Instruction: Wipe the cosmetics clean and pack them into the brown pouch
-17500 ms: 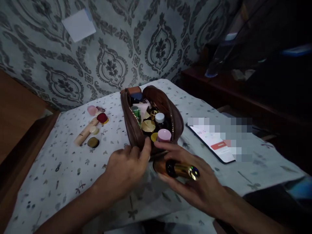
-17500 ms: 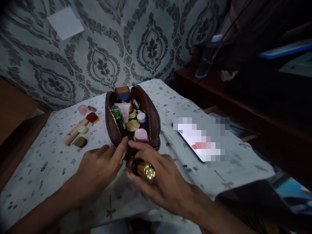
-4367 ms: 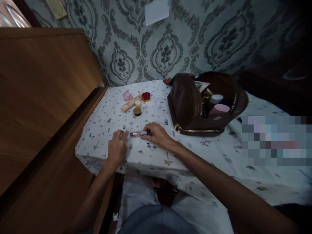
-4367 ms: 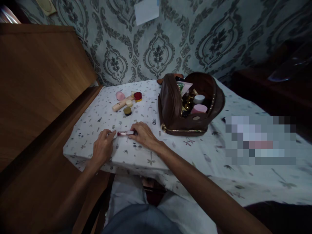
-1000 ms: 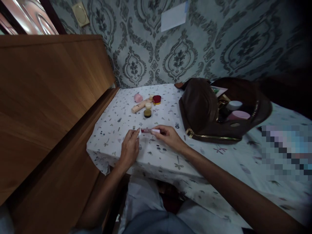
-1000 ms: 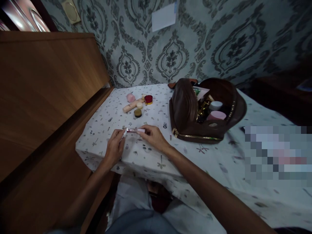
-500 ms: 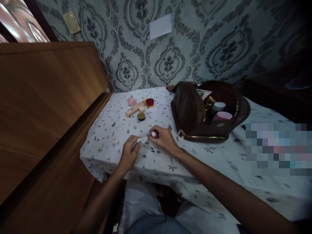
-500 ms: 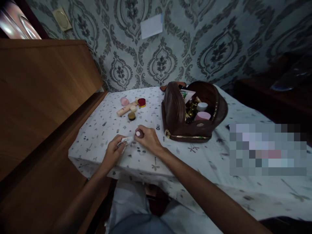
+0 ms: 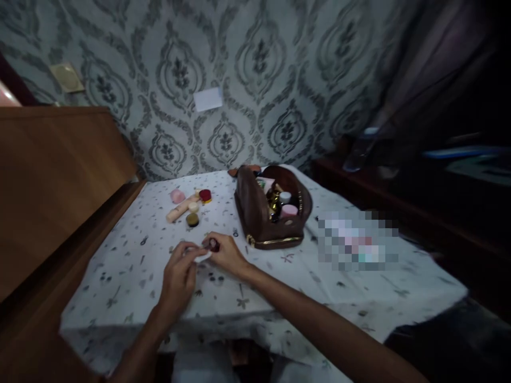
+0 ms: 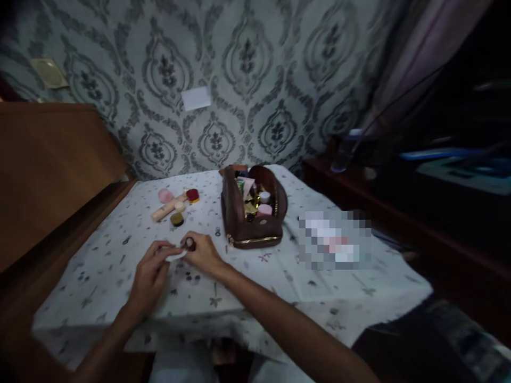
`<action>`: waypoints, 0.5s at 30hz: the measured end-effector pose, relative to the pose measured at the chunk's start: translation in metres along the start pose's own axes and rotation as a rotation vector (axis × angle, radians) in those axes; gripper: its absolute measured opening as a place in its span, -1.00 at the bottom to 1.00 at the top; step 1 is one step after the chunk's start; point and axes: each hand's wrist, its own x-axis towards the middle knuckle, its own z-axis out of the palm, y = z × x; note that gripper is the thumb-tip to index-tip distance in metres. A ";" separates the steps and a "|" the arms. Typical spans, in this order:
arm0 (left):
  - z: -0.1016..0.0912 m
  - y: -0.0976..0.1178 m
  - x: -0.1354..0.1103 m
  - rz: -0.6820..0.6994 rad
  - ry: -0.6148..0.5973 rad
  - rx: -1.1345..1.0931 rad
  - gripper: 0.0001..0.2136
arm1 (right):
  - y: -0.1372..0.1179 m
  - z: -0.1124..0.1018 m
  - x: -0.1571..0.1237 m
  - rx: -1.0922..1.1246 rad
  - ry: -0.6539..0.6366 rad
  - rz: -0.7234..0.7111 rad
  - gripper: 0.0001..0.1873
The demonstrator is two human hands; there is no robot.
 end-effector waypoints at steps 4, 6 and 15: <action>0.003 -0.014 0.015 -0.208 0.072 -0.099 -0.72 | -0.001 -0.002 0.005 0.296 0.013 0.046 -0.70; 0.004 -0.012 0.023 -0.297 -0.009 -0.182 -0.74 | -0.005 -0.006 0.007 0.376 0.019 0.057 -0.62; 0.020 0.020 0.032 -0.761 -0.062 -0.604 -0.59 | -0.018 -0.020 0.004 0.406 0.043 0.063 -0.42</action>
